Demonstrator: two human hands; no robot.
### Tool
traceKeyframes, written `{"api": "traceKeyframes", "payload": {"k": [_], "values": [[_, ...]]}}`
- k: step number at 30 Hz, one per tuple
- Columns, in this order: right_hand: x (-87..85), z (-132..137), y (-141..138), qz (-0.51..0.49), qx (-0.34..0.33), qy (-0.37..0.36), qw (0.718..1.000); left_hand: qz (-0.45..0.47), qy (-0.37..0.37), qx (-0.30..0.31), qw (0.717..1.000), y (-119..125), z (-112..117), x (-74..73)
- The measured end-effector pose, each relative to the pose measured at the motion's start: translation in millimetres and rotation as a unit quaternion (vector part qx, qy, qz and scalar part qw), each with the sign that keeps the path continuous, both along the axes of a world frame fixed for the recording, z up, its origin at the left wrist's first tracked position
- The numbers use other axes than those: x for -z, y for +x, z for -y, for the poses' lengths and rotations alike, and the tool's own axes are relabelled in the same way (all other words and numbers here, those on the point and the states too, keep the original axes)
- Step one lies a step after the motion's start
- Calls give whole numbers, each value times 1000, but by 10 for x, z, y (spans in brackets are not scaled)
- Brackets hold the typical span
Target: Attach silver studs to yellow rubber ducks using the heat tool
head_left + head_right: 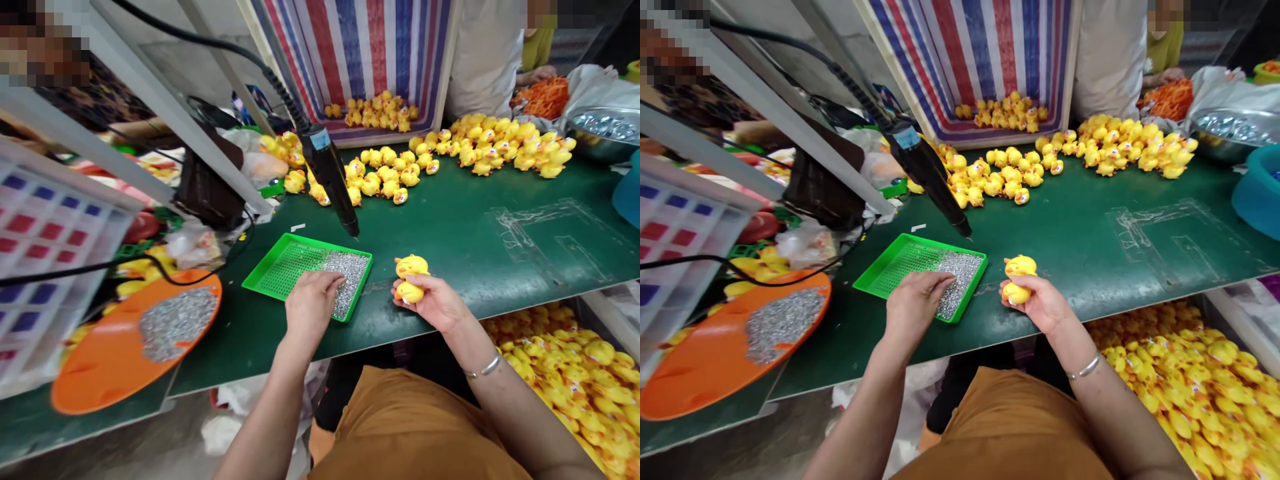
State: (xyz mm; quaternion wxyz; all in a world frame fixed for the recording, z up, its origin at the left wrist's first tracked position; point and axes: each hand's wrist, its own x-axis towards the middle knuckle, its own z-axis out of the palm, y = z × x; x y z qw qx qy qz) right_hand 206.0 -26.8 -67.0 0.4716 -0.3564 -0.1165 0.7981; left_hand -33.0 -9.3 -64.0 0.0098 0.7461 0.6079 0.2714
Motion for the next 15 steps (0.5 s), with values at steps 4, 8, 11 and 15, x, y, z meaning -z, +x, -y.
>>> {"api": "traceKeyframes", "payload": {"k": [4,8,11,15], "values": [[-19,-70,9,-13,16,0,1000,155,27,39,987,149,26,-63],[-64,-81,-40,-8,33,-7,999,271,24,128,954,446,141,-147],[-96,-63,-69,-5,39,-11,999,282,37,180,942,624,200,-165],[-109,-37,-72,-7,45,-8,999,256,94,217,937,723,202,-136]]}}
